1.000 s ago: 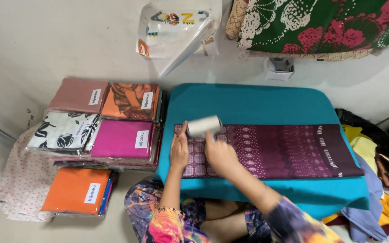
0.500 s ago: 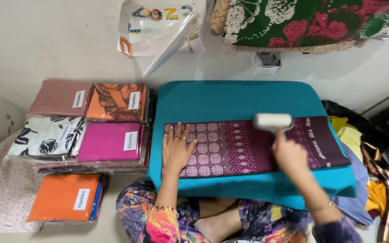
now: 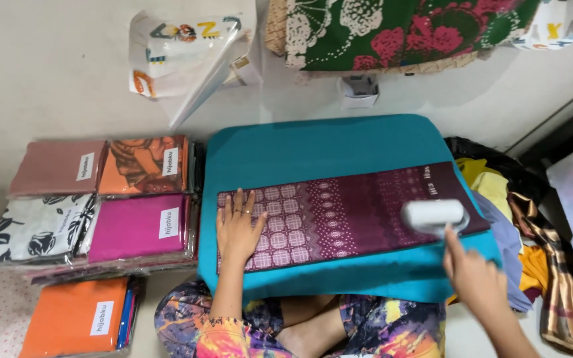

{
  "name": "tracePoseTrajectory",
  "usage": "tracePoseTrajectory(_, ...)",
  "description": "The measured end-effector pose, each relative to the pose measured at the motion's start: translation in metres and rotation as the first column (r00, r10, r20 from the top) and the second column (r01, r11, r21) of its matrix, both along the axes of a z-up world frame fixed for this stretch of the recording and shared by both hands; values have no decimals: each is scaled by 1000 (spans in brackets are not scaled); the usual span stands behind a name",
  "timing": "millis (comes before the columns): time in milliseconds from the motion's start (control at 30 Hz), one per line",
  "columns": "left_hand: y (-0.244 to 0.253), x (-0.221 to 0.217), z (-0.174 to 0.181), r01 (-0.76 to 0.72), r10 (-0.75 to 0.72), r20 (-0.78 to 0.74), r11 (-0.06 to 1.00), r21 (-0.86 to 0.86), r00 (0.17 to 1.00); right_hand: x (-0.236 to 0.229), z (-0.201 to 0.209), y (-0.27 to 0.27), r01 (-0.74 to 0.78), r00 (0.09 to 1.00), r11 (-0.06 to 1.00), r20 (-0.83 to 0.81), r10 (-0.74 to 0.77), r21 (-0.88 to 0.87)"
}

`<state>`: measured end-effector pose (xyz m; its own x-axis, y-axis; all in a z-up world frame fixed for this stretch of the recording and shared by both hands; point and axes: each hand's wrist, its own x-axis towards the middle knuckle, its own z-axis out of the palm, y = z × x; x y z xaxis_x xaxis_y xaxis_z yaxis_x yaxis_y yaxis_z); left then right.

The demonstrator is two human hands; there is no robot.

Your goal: The person removes a scarf from a plastic bag, unfolds it on a work surface, cleans it thoroughly with a lint roller, and then folds it back up.

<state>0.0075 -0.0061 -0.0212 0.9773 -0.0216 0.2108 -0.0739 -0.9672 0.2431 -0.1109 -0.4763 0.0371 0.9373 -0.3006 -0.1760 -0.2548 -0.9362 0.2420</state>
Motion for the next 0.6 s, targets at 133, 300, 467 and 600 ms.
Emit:
tracePoseTrajectory(133,0,0,4,-8,7,-48,1000,-15,999,87,4,-29,13,982,985,184,-45,172)
tracePoseTrajectory(300,1,-1,4,-11,10,-43,1000,-19,999,126,4,-35,-29,974,958,223,-37,285)
tracePoseTrajectory(467,0,0,4,-26,24,-78,999,-29,997,54,8,-31,-31,994,967,113,3,253)
tracePoseTrajectory(600,-2,0,10,-24,21,-92,999,-29,996,58,49,-89,107,990,956,56,-127,274)
